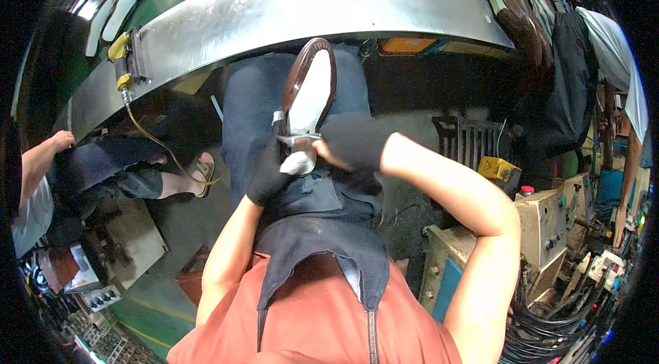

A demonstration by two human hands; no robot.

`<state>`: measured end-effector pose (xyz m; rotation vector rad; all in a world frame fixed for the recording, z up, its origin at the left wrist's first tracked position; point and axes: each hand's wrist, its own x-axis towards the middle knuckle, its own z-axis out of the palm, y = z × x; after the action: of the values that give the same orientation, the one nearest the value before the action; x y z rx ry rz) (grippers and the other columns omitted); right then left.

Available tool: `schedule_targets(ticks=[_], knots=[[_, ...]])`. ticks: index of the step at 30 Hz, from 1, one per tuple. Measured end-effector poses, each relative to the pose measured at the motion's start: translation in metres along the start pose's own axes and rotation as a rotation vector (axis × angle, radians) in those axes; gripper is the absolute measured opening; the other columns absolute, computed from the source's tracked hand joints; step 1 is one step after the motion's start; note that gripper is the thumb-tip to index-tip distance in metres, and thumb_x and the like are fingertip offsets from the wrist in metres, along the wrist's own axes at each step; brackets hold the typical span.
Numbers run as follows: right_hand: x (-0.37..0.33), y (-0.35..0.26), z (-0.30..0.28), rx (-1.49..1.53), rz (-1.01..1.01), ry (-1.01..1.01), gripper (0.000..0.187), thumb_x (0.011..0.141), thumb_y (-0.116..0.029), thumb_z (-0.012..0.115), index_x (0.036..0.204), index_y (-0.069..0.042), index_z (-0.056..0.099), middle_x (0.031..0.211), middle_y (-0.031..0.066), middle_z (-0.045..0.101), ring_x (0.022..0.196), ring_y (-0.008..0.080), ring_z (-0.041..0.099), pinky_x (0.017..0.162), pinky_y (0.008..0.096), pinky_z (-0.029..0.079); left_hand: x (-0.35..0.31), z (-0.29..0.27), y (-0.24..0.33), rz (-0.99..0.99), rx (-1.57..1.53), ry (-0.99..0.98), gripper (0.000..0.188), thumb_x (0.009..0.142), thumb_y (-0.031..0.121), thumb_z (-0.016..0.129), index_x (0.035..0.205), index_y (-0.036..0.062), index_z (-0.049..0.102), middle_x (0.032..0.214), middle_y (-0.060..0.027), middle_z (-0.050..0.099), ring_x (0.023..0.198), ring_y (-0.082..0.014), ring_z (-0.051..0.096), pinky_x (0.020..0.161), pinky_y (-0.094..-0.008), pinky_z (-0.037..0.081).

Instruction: The person scrapes the white soles of brown leather shoes using a metal scraper tool. They pick up shoes from a conveyor belt, hold them on their lap, and scrape the sole surface before placing them back on the belt.

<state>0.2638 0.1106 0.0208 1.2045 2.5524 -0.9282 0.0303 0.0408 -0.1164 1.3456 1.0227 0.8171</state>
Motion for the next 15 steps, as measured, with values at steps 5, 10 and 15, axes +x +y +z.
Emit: schedule_targets(ticks=[5, 10, 15], knots=[[0.021, 0.027, 0.019, 0.333, 0.131, -0.274, 0.045, 0.100, -0.038, 0.046, 0.089, -0.001, 0.068, 0.079, 0.0218, 0.068, 0.072, 0.0394, 0.067, 0.066, 0.0463, 0.052, 0.029, -0.013, -0.024, -0.251, 0.351, 0.141, 0.058, 0.101, 0.028, 0.046, 0.149, -0.0004, 0.029, 0.138, -0.0197, 0.048, 0.125, -0.0280, 0.051, 0.105, -0.0385, 0.040], [0.039, 0.030, -0.033, -0.050, -0.072, -0.400, 0.044, 0.099, -0.040, 0.049, 0.087, -0.003, 0.071, 0.075, 0.0162, 0.070, 0.074, 0.0352, 0.069, 0.067, 0.0456, 0.052, 0.046, 0.003, -0.046, -0.148, 0.256, 0.416, 0.057, 0.102, 0.022, 0.047, 0.148, -0.0015, 0.024, 0.126, -0.0215, 0.056, 0.117, -0.0299, 0.057, 0.099, -0.0374, 0.044], [0.006, -0.050, -0.042, -0.451, -0.141, -0.137, 0.026, 0.087, -0.029, 0.059, 0.081, -0.007, 0.073, 0.075, 0.0163, 0.067, 0.073, 0.0304, 0.069, 0.063, 0.0429, 0.053, 0.054, -0.001, -0.038, 0.097, 0.324, 0.480, 0.057, 0.100, 0.013, 0.050, 0.149, 0.0033, 0.023, 0.124, -0.0180, 0.057, 0.116, -0.0268, 0.057, 0.096, -0.0360, 0.047]])
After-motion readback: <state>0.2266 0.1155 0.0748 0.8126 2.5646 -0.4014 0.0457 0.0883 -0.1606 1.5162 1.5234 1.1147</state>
